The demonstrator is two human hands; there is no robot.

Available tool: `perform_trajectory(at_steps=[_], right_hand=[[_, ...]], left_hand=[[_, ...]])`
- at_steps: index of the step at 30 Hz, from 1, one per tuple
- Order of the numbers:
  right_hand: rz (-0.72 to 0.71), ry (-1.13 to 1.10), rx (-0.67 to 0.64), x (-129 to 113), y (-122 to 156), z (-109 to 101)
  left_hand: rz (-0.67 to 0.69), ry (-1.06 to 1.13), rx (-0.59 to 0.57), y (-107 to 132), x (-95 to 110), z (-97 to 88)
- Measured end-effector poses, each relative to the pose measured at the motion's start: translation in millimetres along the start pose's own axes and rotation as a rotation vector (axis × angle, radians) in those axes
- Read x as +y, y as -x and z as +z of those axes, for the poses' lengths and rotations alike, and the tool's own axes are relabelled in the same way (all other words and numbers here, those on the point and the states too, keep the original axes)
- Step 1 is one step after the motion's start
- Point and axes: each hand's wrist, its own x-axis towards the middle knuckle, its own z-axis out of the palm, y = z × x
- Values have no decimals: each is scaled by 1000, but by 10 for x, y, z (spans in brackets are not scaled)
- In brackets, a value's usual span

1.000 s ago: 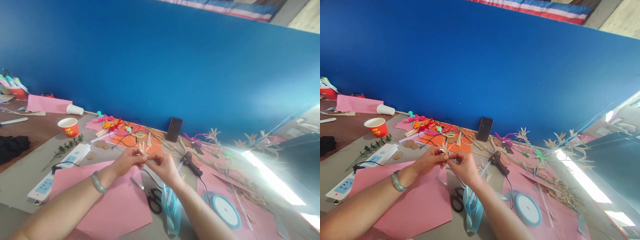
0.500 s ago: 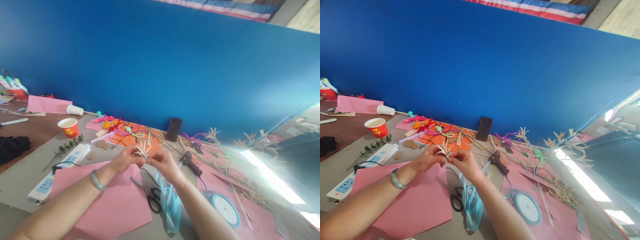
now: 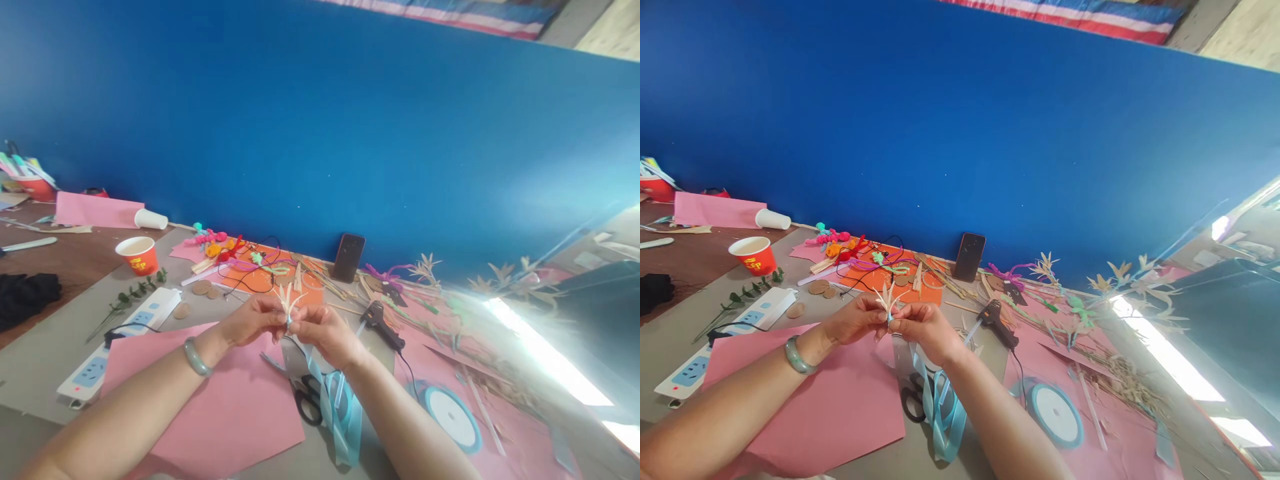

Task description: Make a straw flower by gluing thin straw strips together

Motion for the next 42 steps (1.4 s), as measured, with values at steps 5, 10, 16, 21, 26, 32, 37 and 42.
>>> perform_trajectory(at_steps=[5, 10, 16, 21, 26, 32, 37, 42], right_hand=[[-6, 35, 54, -12, 2, 7], [-133, 113, 89, -17, 24, 43], [-205, 282, 160, 17, 15, 71], [-256, 442, 277, -14, 56, 144], [-267, 486, 309, -16, 84, 163], [-273, 498, 323, 14, 73, 141], [-278, 477, 255, -5, 75, 138], [-233, 410, 201, -39, 77, 126]], left_hand=[[66, -20, 43, 3, -19, 22], [120, -92, 89, -9, -33, 37], [109, -156, 130, -16, -43, 43], [106, -152, 166, -21, -37, 54], [128, -223, 148, -20, 20, 78], [179, -259, 174, -7, 62, 105], [107, -142, 177, 0, 37, 106], [16, 21, 184, 10, 13, 114]])
